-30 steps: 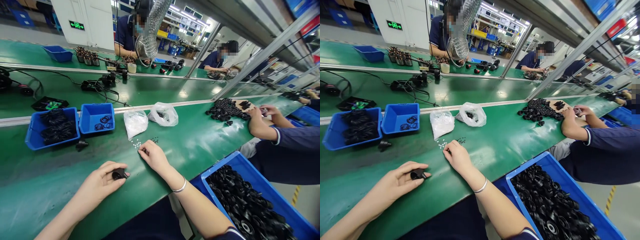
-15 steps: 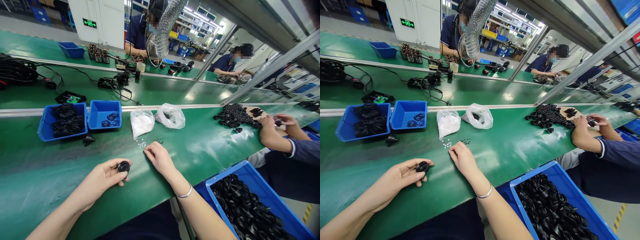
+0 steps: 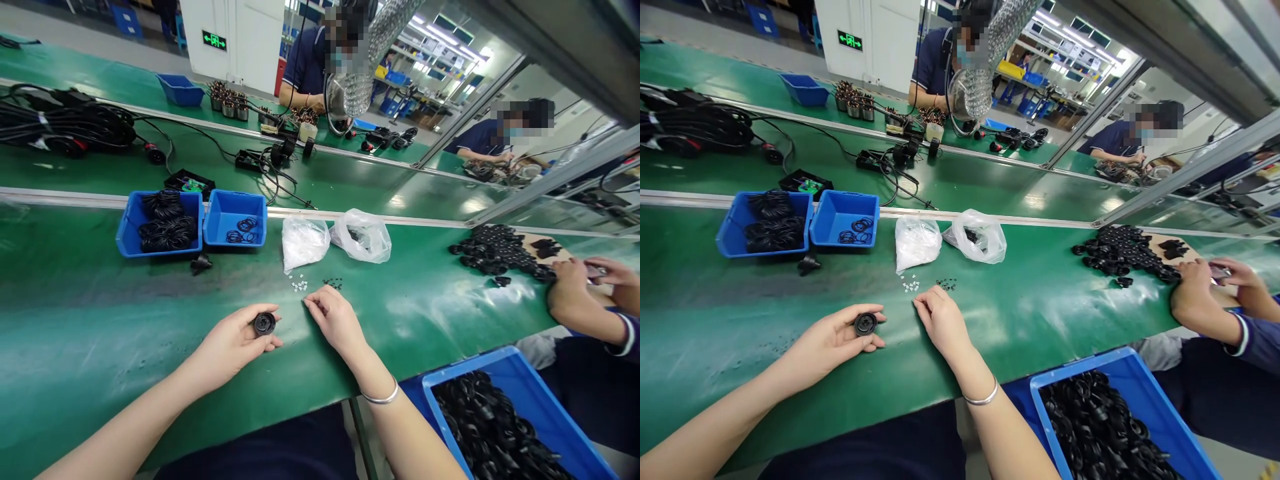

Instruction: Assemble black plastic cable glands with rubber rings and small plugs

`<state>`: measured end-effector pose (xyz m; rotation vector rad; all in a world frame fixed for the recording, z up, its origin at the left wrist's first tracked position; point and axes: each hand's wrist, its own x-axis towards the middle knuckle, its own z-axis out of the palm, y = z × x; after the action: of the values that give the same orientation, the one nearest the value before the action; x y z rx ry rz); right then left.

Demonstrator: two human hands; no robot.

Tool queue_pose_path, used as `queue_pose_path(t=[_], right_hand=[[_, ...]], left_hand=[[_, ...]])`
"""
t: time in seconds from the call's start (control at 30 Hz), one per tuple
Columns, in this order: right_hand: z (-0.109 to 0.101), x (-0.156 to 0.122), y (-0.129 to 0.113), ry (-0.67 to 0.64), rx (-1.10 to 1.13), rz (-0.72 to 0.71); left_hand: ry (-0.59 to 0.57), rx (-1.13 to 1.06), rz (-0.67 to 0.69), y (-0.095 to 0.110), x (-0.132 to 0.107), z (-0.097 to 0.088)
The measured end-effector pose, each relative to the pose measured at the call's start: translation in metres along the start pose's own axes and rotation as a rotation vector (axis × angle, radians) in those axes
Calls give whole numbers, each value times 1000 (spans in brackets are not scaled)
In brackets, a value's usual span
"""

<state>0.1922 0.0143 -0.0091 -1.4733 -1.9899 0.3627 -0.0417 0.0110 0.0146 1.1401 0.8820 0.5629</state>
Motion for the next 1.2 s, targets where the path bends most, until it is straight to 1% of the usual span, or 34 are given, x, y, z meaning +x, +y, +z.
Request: queue_pose_path(t=[0.07,0.13,0.23,0.3,0.43,0.57,0.73,0.83,0.97,1.07,1.13,1.2], right_hand=[[0,-2,-9,39,25,-13],[2,-7,-25,65,75,-44],[10,-15,-49,39,127,-139],[18,-20,-59,15,106,-190],[30,-23,-61,-4,-12,-212],[31,-22,-60,-23,-110,-268],[27,-24,-66,-72,-227,-324],[28,-24,-66,-95,-205,-333],[27,-23,-67,-116,-198,-284],[19,-23,-62,-131,-109,-272],[10,-24,-50,-76,-22,-224],[-3,-26,-31,58,-9,-73]], left_hand=[[-2,32,14,-6,1,0],[7,89,41,-10,1,0],[60,257,96,-12,0,0],[102,398,127,-11,-1,1],[129,581,193,-10,0,1],[116,665,204,-13,1,0],[107,676,192,-13,0,0],[109,692,195,-11,0,0],[106,695,253,-11,0,-1],[71,593,190,-15,1,0],[21,446,115,-19,2,2],[-17,305,58,-23,4,4]])
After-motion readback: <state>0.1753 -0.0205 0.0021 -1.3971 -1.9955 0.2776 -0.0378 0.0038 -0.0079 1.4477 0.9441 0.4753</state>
